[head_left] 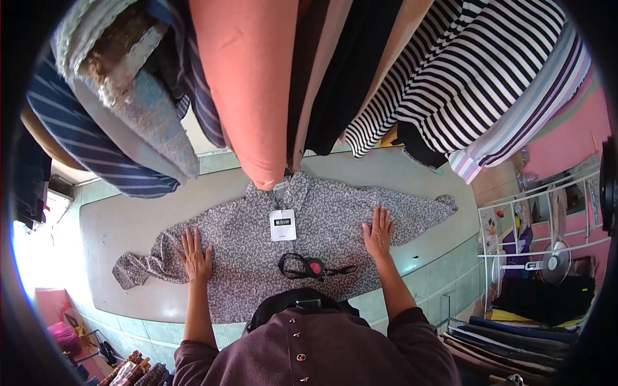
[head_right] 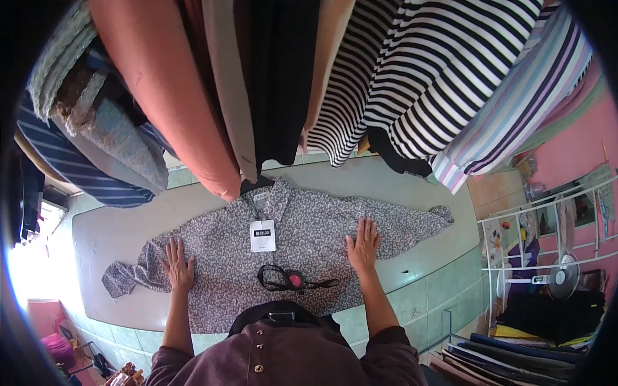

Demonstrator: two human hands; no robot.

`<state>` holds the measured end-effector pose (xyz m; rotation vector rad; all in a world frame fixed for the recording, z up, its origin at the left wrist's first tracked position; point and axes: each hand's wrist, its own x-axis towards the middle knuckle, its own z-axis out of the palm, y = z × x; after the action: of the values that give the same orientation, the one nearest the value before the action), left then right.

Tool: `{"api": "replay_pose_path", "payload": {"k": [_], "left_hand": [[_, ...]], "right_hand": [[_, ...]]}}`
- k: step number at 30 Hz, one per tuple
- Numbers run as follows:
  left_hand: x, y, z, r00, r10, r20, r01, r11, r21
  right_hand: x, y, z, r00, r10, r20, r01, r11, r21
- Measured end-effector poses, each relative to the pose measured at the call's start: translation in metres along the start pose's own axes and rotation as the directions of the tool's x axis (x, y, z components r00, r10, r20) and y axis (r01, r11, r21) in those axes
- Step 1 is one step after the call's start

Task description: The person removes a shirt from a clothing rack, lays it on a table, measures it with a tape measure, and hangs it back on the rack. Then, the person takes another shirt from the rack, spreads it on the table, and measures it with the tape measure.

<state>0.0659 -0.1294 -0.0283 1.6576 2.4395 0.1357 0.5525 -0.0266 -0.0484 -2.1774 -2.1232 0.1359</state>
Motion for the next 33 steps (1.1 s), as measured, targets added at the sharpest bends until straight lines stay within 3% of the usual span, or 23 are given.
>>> {"api": "replay_pose_path", "payload": {"k": [1,6,8,9,11,13,14,16,19,21,22,24,26,28,30,32,33], "left_hand": [[0.000,0.000,-0.002,0.998,-0.052,0.021,0.052,0.998,0.020],[0.011,-0.008,0.001,0.996,-0.085,0.014,0.086,0.994,-0.060],[0.007,-0.005,0.003,0.989,-0.131,-0.064,0.118,0.978,-0.170],[-0.001,-0.001,0.001,0.990,-0.083,-0.111,0.071,0.992,-0.102],[-0.025,0.007,0.001,0.988,-0.022,-0.150,0.009,0.996,-0.086],[-0.053,0.017,0.002,0.981,0.068,-0.180,-0.081,0.994,-0.069],[-0.066,0.020,0.006,0.981,0.073,-0.178,-0.086,0.994,-0.069],[-0.084,0.025,0.012,0.993,0.114,0.038,-0.115,0.993,0.023],[-0.086,0.032,0.008,0.995,0.090,0.044,-0.092,0.995,0.034],[-0.085,0.034,0.006,0.996,0.074,0.044,-0.075,0.997,0.025],[-0.085,0.034,0.006,0.996,0.077,0.039,-0.078,0.997,0.023],[-0.085,0.033,0.007,0.996,0.082,0.038,-0.083,0.996,0.022],[-0.085,0.033,0.008,0.997,0.075,0.034,-0.076,0.997,0.027],[-0.085,0.034,0.008,0.997,0.075,0.032,-0.076,0.997,0.026],[-0.086,0.033,0.008,0.997,0.078,0.027,-0.079,0.996,0.027],[-0.086,0.032,0.010,0.996,0.088,0.010,-0.088,0.996,0.022],[-0.086,0.032,0.010,0.996,0.093,0.008,-0.093,0.996,0.018]], "right_hand": [[-0.002,0.005,0.000,0.999,0.033,0.031,-0.031,0.997,-0.074],[0.006,0.005,-0.006,0.998,0.035,0.056,-0.035,0.999,-0.008],[0.001,-0.007,-0.008,0.992,-0.062,-0.112,0.072,0.993,0.088],[-0.007,-0.024,-0.024,0.965,-0.152,-0.212,0.179,0.977,0.115],[-0.027,-0.049,-0.037,0.920,-0.294,-0.260,0.383,0.818,0.430],[-0.058,-0.079,-0.046,0.883,-0.417,-0.217,0.460,0.670,0.583],[-0.070,-0.088,-0.043,0.796,-0.538,-0.278,0.595,0.612,0.521],[-0.093,-0.104,-0.028,0.705,-0.649,-0.287,0.674,0.485,0.558],[-0.100,-0.118,-0.018,0.678,-0.697,-0.233,0.703,0.522,0.484],[-0.098,-0.122,-0.022,0.801,-0.581,-0.146,0.576,0.680,0.454],[-0.098,-0.122,-0.023,0.800,-0.582,-0.144,0.575,0.679,0.456],[-0.100,-0.118,-0.025,0.830,-0.558,0.030,0.479,0.738,0.477],[-0.101,-0.112,-0.019,0.823,-0.568,0.032,0.492,0.739,0.461],[-0.098,-0.110,-0.029,0.889,-0.456,0.033,0.310,0.653,0.691],[-0.097,-0.091,-0.028,0.957,-0.290,0.001,0.202,0.669,0.716],[-0.096,-0.063,-0.042,0.979,-0.048,0.196,-0.124,0.623,0.772],[-0.096,-0.038,-0.033,0.974,-0.026,0.225,-0.178,0.530,0.829]]}}
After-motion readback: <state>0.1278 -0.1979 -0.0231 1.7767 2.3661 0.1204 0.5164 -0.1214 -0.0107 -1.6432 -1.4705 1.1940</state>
